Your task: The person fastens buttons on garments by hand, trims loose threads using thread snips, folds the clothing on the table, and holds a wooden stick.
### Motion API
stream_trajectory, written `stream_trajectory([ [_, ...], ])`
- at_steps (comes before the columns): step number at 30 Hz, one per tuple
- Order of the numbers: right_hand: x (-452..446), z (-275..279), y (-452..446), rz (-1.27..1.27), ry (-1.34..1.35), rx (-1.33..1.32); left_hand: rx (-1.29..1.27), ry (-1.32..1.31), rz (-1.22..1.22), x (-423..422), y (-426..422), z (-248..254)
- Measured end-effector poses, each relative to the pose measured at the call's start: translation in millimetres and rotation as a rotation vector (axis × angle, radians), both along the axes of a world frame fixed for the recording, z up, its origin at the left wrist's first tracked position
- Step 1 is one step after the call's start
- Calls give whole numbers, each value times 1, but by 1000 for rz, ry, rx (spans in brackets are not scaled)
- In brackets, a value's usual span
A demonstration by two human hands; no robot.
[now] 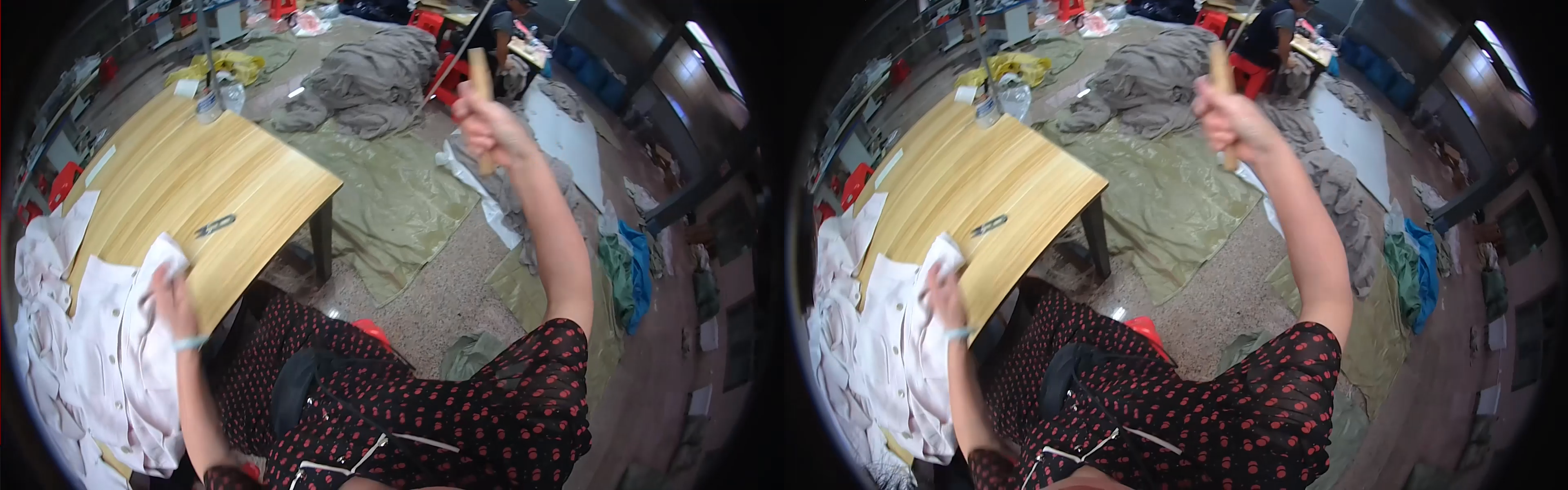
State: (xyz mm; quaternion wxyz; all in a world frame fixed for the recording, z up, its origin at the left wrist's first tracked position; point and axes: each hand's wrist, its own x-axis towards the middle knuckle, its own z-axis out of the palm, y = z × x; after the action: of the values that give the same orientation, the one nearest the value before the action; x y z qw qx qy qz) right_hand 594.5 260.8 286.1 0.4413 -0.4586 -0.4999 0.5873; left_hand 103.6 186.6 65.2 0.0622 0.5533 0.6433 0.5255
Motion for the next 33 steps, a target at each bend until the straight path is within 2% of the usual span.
stream_trajectory([
  [1, -23, -22, 5, 123, 3, -124, -104, -54, -350, 46, 6, 41],
  [2, -47, -33, 1, 282, -26, -197, -124, -136, -577, 90, 21, 60],
  [3, -69, -42, -2, 427, -56, -285, -307, -489, -740, 125, 31, 75],
  [4, -85, -52, -8, 497, -74, -348, -389, -618, -907, 156, 33, 102],
  [6, -103, -66, -17, 615, -69, -426, -559, -877, -1132, 189, 46, 123],
  [9, -106, -70, -24, 703, -58, -418, -699, -1031, -1334, 203, 57, 130],
  [12, -103, -81, -20, 735, 10, -408, -675, -993, -1244, 205, 69, 118],
  [13, -100, -87, -16, 729, 105, -428, -599, -991, -1179, 206, 70, 119],
  [18, -88, -108, 1, 462, 262, -344, -320, -945, -848, 202, 69, 120],
  [21, -96, -134, 18, 313, 462, -369, -186, -862, -841, 208, 65, 112],
  [23, -110, -155, 16, 350, 520, -367, -90, -779, -806, 211, 64, 106],
  [26, -115, -186, 17, 462, 612, -374, -280, -715, -854, 209, 70, 111],
  [27, -110, -187, 17, 297, 692, -328, -335, -782, -844, 208, 70, 112],
  [29, -54, -197, 63, -93, 1055, -369, -335, -859, -850, 198, 71, 103],
  [30, -20, -200, 80, -300, 1071, -235, -359, -926, -824, 192, 67, 95],
  [31, 31, -231, 112, -445, 1026, -124, -427, -911, -808, 184, 65, 79],
  [33, 116, -257, 115, -802, 1042, -168, -599, -826, -783, 171, 54, 27],
])
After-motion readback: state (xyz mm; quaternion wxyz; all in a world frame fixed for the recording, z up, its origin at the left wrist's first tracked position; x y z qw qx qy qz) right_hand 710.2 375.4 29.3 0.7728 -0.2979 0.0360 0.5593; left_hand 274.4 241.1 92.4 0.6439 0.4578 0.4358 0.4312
